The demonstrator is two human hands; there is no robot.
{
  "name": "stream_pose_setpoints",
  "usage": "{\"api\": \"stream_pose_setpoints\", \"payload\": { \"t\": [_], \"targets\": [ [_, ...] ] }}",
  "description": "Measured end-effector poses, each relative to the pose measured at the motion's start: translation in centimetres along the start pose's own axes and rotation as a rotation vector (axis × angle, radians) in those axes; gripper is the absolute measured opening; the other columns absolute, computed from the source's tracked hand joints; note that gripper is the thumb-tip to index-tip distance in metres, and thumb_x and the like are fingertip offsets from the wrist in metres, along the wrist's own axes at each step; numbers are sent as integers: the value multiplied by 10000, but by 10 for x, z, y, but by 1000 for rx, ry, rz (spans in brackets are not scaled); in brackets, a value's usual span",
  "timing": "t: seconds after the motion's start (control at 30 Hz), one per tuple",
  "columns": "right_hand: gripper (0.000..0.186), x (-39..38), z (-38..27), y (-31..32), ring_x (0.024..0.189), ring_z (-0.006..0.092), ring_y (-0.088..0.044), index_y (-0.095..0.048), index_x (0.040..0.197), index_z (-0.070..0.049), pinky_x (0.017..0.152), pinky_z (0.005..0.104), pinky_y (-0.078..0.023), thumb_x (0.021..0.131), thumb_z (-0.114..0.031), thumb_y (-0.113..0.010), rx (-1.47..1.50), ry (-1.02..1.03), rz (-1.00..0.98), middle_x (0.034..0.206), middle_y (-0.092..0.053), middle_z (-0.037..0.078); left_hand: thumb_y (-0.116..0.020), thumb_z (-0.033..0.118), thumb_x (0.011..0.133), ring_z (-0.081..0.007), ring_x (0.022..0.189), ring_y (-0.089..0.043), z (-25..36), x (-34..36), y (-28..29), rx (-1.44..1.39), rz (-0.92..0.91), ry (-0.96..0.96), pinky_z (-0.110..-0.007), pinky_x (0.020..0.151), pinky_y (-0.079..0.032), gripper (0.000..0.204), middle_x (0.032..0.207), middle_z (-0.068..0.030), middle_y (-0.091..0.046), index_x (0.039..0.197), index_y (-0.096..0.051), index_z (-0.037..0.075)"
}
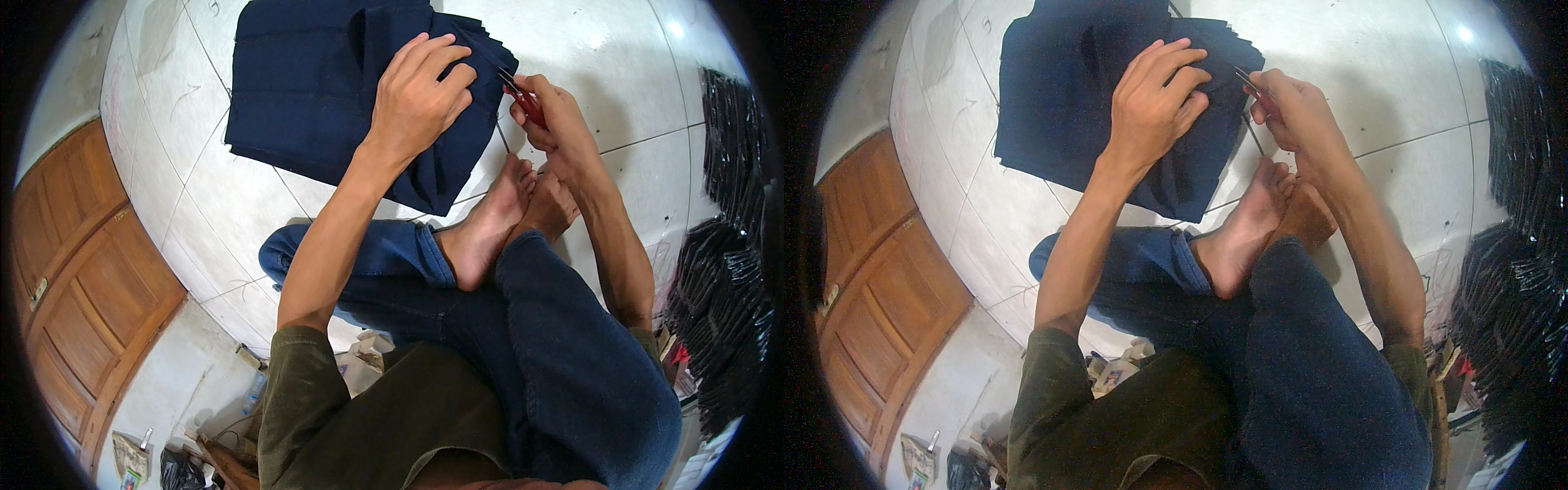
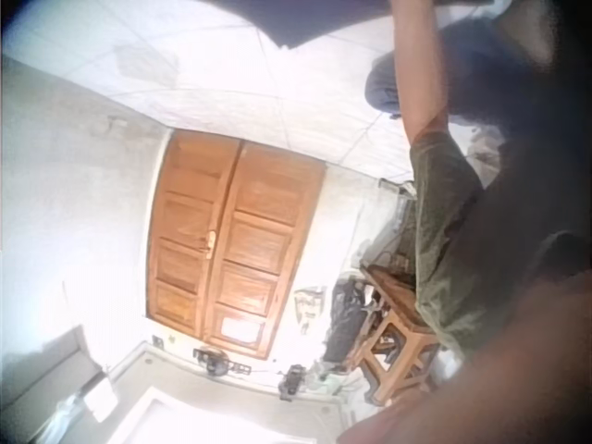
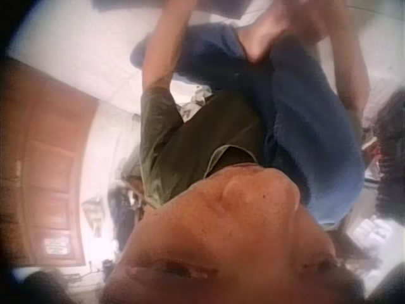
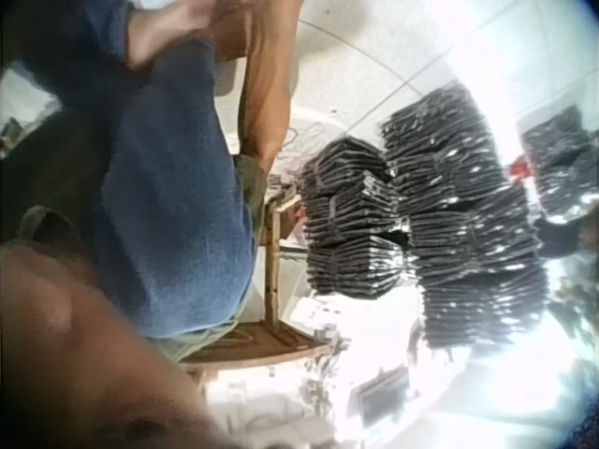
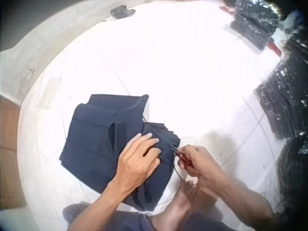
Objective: The person sits on the floor and uses red-handled scissors to cut a stack of dark blue fabric. They hold the fabric with one hand and cut along the edge with the other, occasionally adjusting the stack.
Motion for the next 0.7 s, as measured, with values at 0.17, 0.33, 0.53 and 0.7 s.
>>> {"api": "stream_pose_setpoints", "payload": {
  "t": [0.17,0.33,0.53,0.7],
  "targets": [
    [304,6,-4,3,405,10,-286,-668,935,-83,385,206,-185,990,-377,-607,-54,27,22,644,-568,-32,-816,121,736,-281,1197,-646,0,-2,-1,15,5,-2,-469,1099,-479,240,1147,-74,-716,956,-727,87],
    [332,10,-8,5,441,11,-287,-695,978,-52,407,207,-184,958,-379,-642,-88,36,29,656,-547,-42,-819,123,731,-280,1194,-646,-1,-1,-2,20,0,4,-470,1099,-479,245,1141,-71,-716,955,-726,85],
    [303,14,-6,8,415,8,-274,-686,971,-64,393,204,-171,969,-365,-654,-87,51,17,631,-531,-46,-825,125,722,-281,1194,-645,-2,-1,-3,19,2,1,-474,1095,-481,260,1137,-67,-715,958,-725,84],
    [299,13,-7,5,428,7,-277,-686,967,-69,398,204,-170,968,-367,-656,-81,36,0,624,-511,-60,-829,131,718,-280,1196,-642,-1,-1,-3,26,-1,-8,-479,1089,-484,272,1143,-67,-713,964,-721,83]
  ]
}}
Point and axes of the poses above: each hand's wrist, its own x-axis towards the middle knuckle, its own y-axis out of the back of the hand, z = x × y, the point moved 9 cm from there along x, towards the middle knuckle
